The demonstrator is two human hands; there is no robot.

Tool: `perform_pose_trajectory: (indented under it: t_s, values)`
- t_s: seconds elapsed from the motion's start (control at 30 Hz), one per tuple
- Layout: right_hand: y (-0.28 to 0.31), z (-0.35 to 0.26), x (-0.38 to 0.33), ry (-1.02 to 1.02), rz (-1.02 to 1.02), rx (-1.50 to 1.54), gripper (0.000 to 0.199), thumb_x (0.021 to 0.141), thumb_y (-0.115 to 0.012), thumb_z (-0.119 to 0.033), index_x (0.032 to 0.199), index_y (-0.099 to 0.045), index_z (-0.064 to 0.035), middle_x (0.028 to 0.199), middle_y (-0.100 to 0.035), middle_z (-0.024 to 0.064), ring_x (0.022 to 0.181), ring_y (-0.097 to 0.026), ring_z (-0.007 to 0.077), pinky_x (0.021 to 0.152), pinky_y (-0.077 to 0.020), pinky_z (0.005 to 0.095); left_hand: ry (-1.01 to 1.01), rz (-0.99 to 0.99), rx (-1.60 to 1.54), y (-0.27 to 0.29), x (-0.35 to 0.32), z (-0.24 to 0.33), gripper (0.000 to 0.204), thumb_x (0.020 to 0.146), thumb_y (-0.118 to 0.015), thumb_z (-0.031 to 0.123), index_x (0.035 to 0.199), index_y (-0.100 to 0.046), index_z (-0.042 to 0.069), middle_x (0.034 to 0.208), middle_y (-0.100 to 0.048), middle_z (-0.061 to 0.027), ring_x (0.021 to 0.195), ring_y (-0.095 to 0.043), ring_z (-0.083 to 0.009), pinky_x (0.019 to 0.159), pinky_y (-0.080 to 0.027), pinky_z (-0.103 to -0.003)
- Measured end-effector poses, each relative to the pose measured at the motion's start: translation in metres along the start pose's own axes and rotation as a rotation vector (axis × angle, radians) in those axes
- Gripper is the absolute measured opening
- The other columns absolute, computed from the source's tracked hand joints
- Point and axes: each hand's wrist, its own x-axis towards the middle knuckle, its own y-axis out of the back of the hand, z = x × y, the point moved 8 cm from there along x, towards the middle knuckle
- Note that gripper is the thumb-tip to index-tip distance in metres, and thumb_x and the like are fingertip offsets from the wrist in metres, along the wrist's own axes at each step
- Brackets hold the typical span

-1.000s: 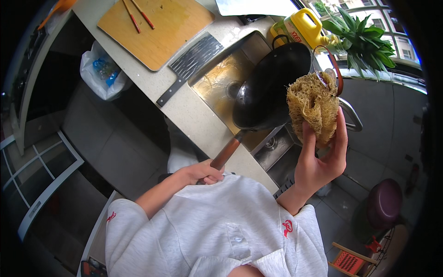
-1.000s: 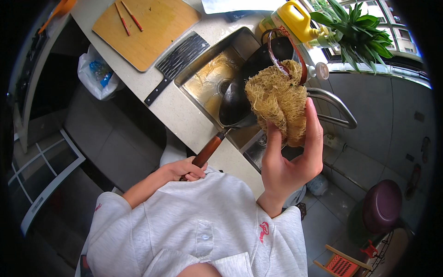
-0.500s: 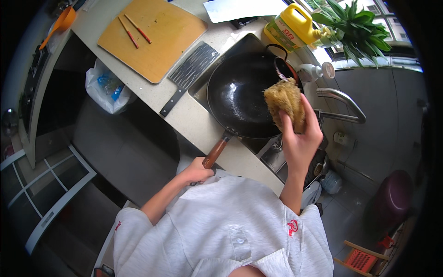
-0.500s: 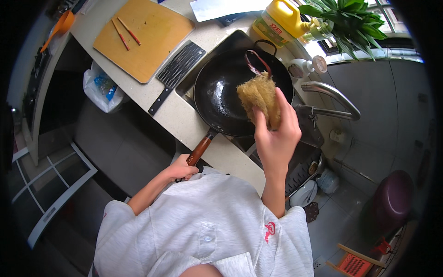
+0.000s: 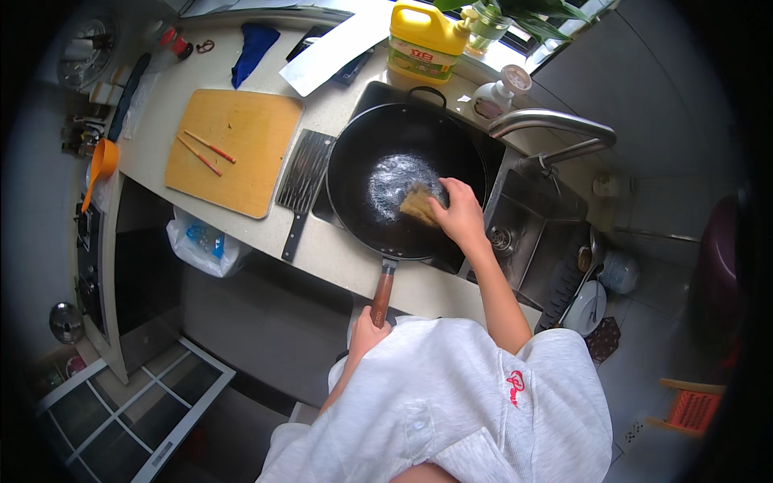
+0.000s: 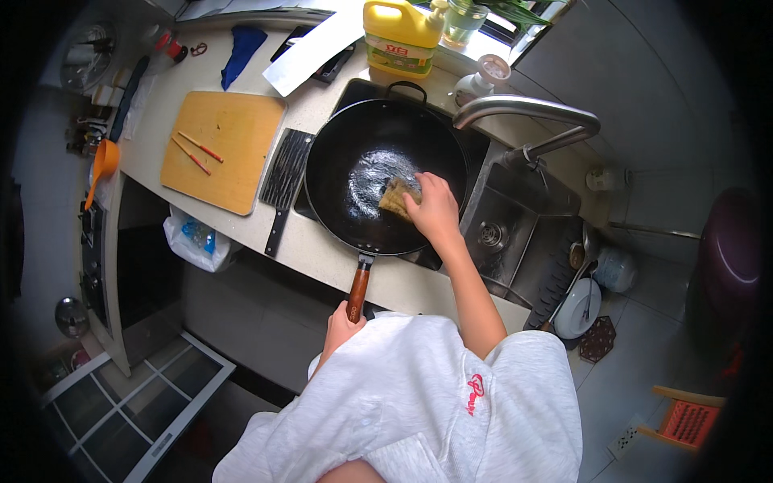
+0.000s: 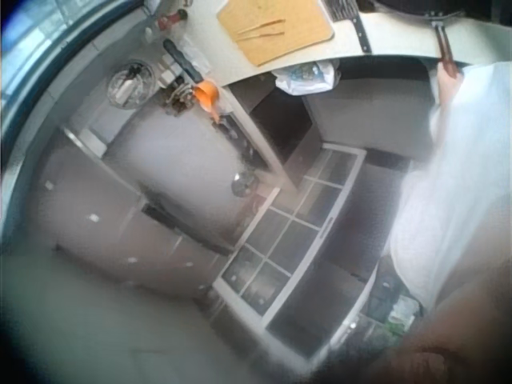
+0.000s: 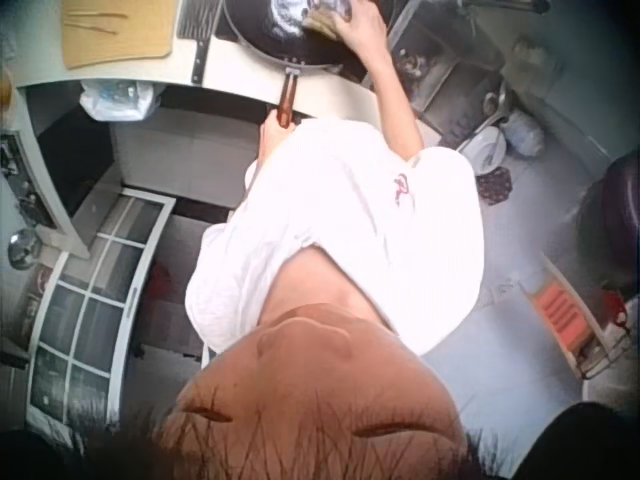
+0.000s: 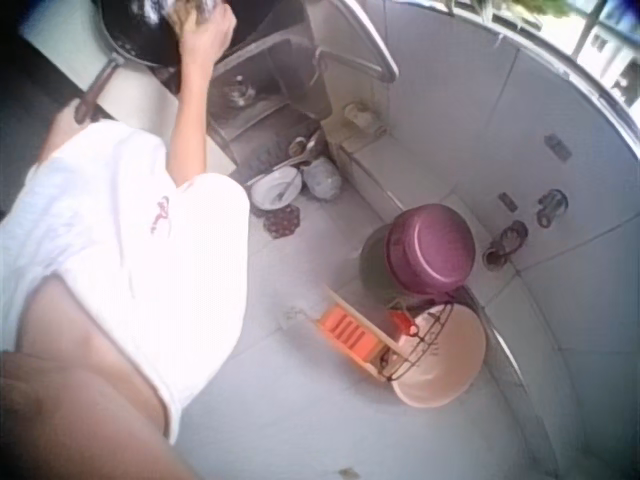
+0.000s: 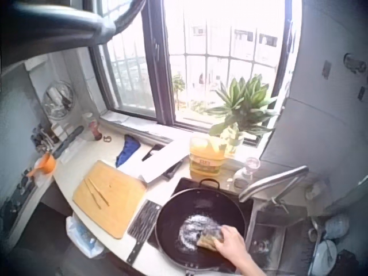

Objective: The person washes a black wok in a kitchen sink using a natural loofah sponge and running water. They scrub the interior surface of the wok thoroughly and rinse it under the tap.

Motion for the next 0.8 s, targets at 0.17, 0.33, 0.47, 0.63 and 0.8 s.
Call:
perform_pose_trajectory:
  t_s: [0.17, 0.33, 0.47, 0.63, 0.8]
  values:
    - [0.13, 0.059, -0.024, -0.105, 0.609, 0.03, 0.017, 0.084, -0.066, -0.013, 0.097, -0.068, -0.003, 0.1, -0.068, 0.0128, 0.093, -0.064, 0.0304, 0.085, -0.0502, 0.0387, -0.031, 0.065, 0.046, 0.011, -0.005, 0.02, 0.022, 0.079, -0.062, 0.015, 0.088, -0.052, -0.003, 0.076, -0.062, -0.026, 0.077, -0.064, -0.0434, 0.066, -0.048, -0.045]
    - [0.167, 0.198, -0.004, -0.646, 0.322, -0.242, 0.057, 0.092, -0.053, -0.051, 0.12, -0.058, -0.0016, 0.099, -0.065, 0.0237, 0.097, -0.061, 0.0415, 0.082, -0.0476, 0.049, -0.097, 0.092, 0.105, 0.013, 0.017, 0.005, 0.024, 0.079, -0.062, 0.015, 0.092, -0.054, -0.003, 0.075, -0.062, -0.0245, 0.076, -0.065, -0.0406, 0.067, -0.048, -0.044]
    - [0.141, 0.254, 0.009, -0.567, 0.063, -0.228, 0.044, 0.096, -0.048, -0.043, 0.101, -0.061, -0.0014, 0.098, -0.064, 0.0292, 0.1, -0.058, 0.0475, 0.082, -0.0456, 0.0544, -0.166, 0.078, 0.107, 0.003, 0.034, 0.004, 0.026, 0.077, -0.063, 0.015, 0.095, -0.057, -0.003, 0.075, -0.062, -0.0228, 0.074, -0.064, -0.0382, 0.067, -0.048, -0.041]
    - [0.131, 0.265, 0.012, -0.483, 0.086, -0.122, 0.042, 0.097, -0.046, -0.041, 0.093, -0.059, -0.0007, 0.095, -0.063, 0.0286, 0.098, -0.057, 0.0491, 0.084, -0.0458, 0.0543, -0.164, 0.056, 0.104, 0.001, 0.043, -0.013, 0.024, 0.074, -0.064, 0.012, 0.092, -0.057, -0.003, 0.071, -0.059, -0.018, 0.066, -0.06, -0.0299, 0.065, -0.047, -0.039]
    - [0.136, 0.257, 0.019, -0.323, 0.169, 0.096, 0.033, 0.092, -0.061, -0.032, 0.104, -0.061, -0.0014, 0.1, -0.064, 0.0236, 0.097, -0.06, 0.0446, 0.085, -0.0481, 0.047, -0.165, 0.047, 0.062, -0.001, 0.047, -0.022, 0.022, 0.072, -0.065, 0.01, 0.087, -0.055, -0.003, 0.068, -0.055, -0.0111, 0.062, -0.053, -0.0212, 0.062, -0.045, -0.035]
